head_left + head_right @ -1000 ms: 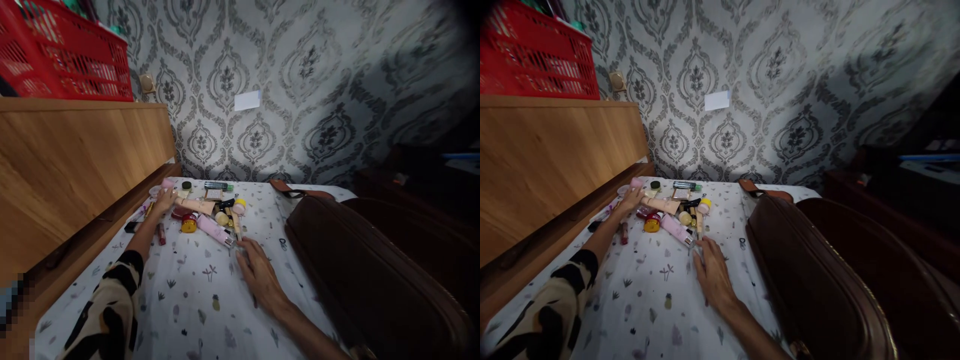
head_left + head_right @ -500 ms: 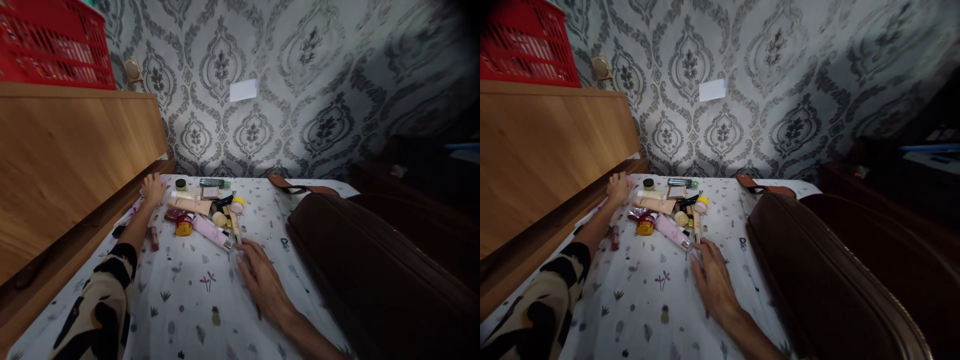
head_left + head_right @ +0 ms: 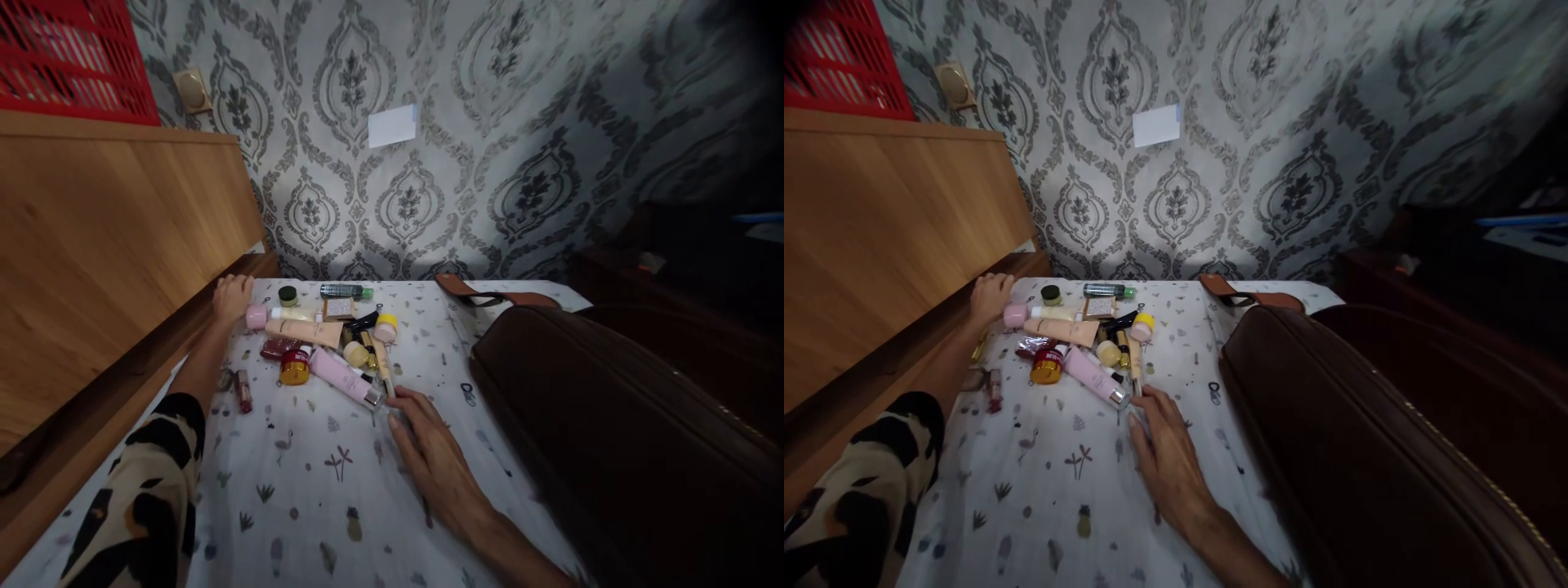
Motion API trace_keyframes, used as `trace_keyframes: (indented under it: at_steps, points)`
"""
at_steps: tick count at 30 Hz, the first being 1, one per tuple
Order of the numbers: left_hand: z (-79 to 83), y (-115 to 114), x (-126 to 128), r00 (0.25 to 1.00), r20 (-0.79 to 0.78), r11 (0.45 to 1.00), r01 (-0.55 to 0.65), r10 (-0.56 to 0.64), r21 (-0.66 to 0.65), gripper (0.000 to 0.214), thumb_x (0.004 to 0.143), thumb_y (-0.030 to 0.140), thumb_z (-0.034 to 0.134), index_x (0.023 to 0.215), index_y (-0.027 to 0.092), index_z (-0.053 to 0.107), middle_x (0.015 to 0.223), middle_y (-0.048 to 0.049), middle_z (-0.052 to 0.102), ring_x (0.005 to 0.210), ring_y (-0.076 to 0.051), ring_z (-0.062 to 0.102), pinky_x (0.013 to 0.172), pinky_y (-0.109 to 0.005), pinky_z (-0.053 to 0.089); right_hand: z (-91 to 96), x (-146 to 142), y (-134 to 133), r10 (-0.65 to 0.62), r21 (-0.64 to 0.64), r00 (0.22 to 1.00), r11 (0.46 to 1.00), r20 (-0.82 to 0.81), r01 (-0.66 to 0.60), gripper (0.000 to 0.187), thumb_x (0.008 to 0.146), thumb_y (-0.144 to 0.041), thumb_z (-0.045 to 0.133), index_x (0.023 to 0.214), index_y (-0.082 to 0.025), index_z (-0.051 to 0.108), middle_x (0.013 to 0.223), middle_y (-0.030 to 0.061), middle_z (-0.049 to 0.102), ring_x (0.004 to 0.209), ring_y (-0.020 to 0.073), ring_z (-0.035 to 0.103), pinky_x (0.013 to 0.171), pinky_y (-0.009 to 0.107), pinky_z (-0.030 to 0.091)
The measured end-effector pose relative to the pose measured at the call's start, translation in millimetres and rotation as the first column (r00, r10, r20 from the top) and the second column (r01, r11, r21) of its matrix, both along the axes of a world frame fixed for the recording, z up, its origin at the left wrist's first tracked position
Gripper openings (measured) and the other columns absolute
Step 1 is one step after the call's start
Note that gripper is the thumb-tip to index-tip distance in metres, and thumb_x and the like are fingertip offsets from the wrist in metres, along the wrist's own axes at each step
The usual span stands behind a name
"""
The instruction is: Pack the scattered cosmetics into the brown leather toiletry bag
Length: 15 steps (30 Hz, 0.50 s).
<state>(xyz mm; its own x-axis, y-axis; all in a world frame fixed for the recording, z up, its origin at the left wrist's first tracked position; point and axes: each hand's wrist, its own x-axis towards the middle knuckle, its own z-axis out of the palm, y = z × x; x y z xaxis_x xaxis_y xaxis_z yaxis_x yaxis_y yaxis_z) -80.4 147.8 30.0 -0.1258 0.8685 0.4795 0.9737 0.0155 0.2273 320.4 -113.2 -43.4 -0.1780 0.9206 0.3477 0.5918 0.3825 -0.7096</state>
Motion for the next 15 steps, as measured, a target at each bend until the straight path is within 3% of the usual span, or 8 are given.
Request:
trace_keyframes:
  at_steps: [6, 11, 15]
  points:
    - [-15.8, -24, -10, 0.962, -0.001, 0.953, 0.269, -0.272, -0.143, 0.052, 0.100, 0.044, 0.027, 0.118, 0.019, 0.069, 0.133, -0.0100, 0.067, 0.135, -0.023, 0.051, 0.122, -0.043, 0.028, 0.4, -2, 1, -0.009, 0.015, 1.000, 1.000, -0.013, 0.009, 0.032, 0.101, -0.038, 0.041, 0.116, -0.023, 0.066, 0.131, 0.0111, 0.061, 0.124, 0.0254, 0.060, 0.107, 0.043, 0.051]
    - [-19.9, -79, -10, 0.927, 0.016, 0.901, 0.367, -0.374, -0.231, 0.051, 0.099, 0.050, 0.030, 0.103, 0.021, 0.073, 0.119, -0.0087, 0.073, 0.124, -0.027, 0.059, 0.114, -0.041, 0.041, 0.5, -3, 2, -0.003, -0.001, 1.000, 1.000, -0.030, 0.003, 0.034, 0.100, -0.040, 0.040, 0.113, -0.022, 0.066, 0.131, 0.0118, 0.060, 0.123, 0.0257, 0.060, 0.106, 0.044, 0.051]
    - [-24.1, -123, 3, 0.917, 0.023, 0.895, 0.394, -0.398, -0.210, 0.048, 0.100, 0.046, 0.029, 0.111, 0.022, 0.069, 0.117, -0.0083, 0.072, 0.114, -0.025, 0.063, 0.106, -0.038, 0.047, 1.1, -3, 3, 0.006, -0.004, 1.000, 1.000, -0.029, -0.006, 0.036, 0.100, -0.041, 0.040, 0.114, -0.021, 0.066, 0.131, 0.0129, 0.060, 0.123, 0.0263, 0.059, 0.106, 0.045, 0.050]
